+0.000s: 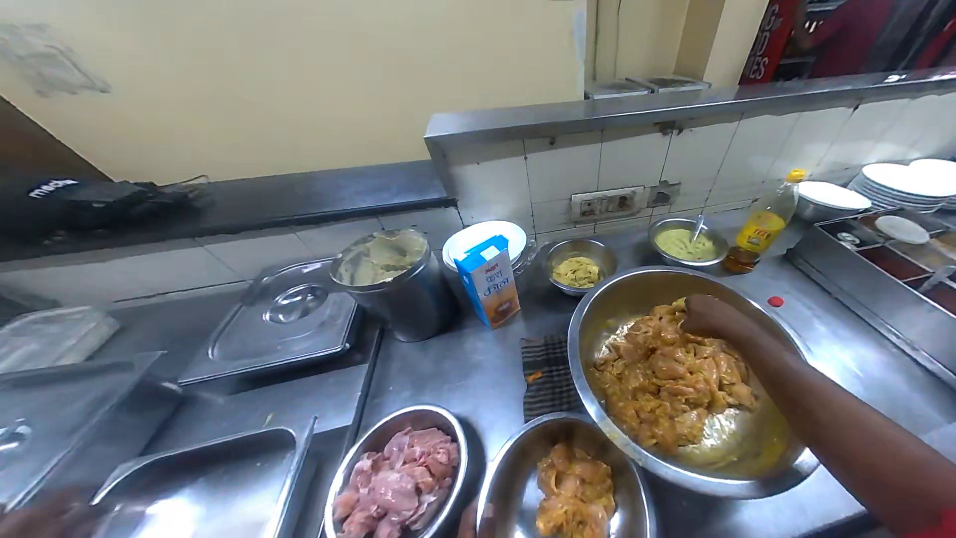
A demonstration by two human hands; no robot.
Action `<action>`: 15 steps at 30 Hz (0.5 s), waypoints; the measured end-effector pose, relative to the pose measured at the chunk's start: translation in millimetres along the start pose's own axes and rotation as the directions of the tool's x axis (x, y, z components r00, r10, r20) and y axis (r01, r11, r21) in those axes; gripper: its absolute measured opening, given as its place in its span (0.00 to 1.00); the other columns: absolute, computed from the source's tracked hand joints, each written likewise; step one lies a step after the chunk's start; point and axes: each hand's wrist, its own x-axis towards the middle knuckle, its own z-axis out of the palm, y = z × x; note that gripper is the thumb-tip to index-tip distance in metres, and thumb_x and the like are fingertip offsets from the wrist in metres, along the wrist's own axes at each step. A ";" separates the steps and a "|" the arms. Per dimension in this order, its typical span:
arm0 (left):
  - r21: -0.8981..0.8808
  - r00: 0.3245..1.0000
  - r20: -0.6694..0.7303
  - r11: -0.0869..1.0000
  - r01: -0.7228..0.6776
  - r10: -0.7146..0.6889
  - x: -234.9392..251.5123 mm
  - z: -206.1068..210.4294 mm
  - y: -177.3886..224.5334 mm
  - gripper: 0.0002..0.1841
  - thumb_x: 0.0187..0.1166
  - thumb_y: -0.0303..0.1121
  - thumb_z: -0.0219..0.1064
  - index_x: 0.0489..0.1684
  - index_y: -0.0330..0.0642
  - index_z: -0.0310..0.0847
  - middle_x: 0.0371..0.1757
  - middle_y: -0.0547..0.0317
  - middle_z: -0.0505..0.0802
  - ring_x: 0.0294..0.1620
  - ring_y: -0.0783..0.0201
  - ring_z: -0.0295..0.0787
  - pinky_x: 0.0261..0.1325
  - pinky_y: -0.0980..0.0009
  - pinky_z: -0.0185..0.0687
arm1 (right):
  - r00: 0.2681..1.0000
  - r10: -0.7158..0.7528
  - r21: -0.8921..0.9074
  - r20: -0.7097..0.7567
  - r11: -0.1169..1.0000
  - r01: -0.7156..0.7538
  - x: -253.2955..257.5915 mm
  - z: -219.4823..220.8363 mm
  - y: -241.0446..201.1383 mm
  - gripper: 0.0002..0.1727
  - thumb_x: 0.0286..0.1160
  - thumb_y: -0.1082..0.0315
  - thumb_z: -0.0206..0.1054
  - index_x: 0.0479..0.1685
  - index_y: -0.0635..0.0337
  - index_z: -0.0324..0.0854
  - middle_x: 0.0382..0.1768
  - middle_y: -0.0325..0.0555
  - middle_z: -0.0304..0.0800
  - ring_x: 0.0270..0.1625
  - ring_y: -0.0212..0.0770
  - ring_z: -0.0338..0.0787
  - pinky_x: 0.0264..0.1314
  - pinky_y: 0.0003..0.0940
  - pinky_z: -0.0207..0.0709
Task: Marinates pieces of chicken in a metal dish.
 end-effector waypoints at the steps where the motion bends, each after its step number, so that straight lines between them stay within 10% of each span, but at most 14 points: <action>1: 0.004 1.000 0.000 1.000 0.001 -0.001 0.2 0.3 -0.4 0.19 0.89 0.29 0.52 0.67 0.20 0.72 0.58 0.44 0.85 0.55 0.75 0.82 0.63 0.79 0.75 | 1.000 0.001 -0.034 0.021 0.999 0.000 0.2 6.1 -6.9 0.15 0.78 0.68 0.70 0.51 0.74 0.84 0.55 0.71 0.88 0.62 0.69 0.87 0.62 0.69 0.76; 8: 0.028 1.000 0.002 1.000 0.007 -0.007 0.8 -0.8 -0.8 0.19 0.88 0.29 0.53 0.67 0.21 0.73 0.57 0.45 0.86 0.54 0.76 0.82 0.62 0.78 0.75 | 0.945 -0.187 -0.113 0.268 0.968 0.223 9.6 114.7 -74.1 0.20 0.77 0.66 0.71 0.59 0.74 0.82 0.62 0.72 0.85 0.68 0.70 0.84 0.66 0.71 0.75; 15: 0.023 1.000 -0.005 0.999 0.023 -0.023 -0.2 0.7 1.8 0.18 0.88 0.29 0.52 0.67 0.21 0.72 0.56 0.44 0.85 0.53 0.74 0.82 0.61 0.77 0.76 | 0.933 -0.126 -0.202 0.336 0.958 0.203 -0.2 122.6 -89.0 0.20 0.80 0.67 0.66 0.62 0.76 0.81 0.67 0.73 0.83 0.72 0.72 0.82 0.67 0.73 0.74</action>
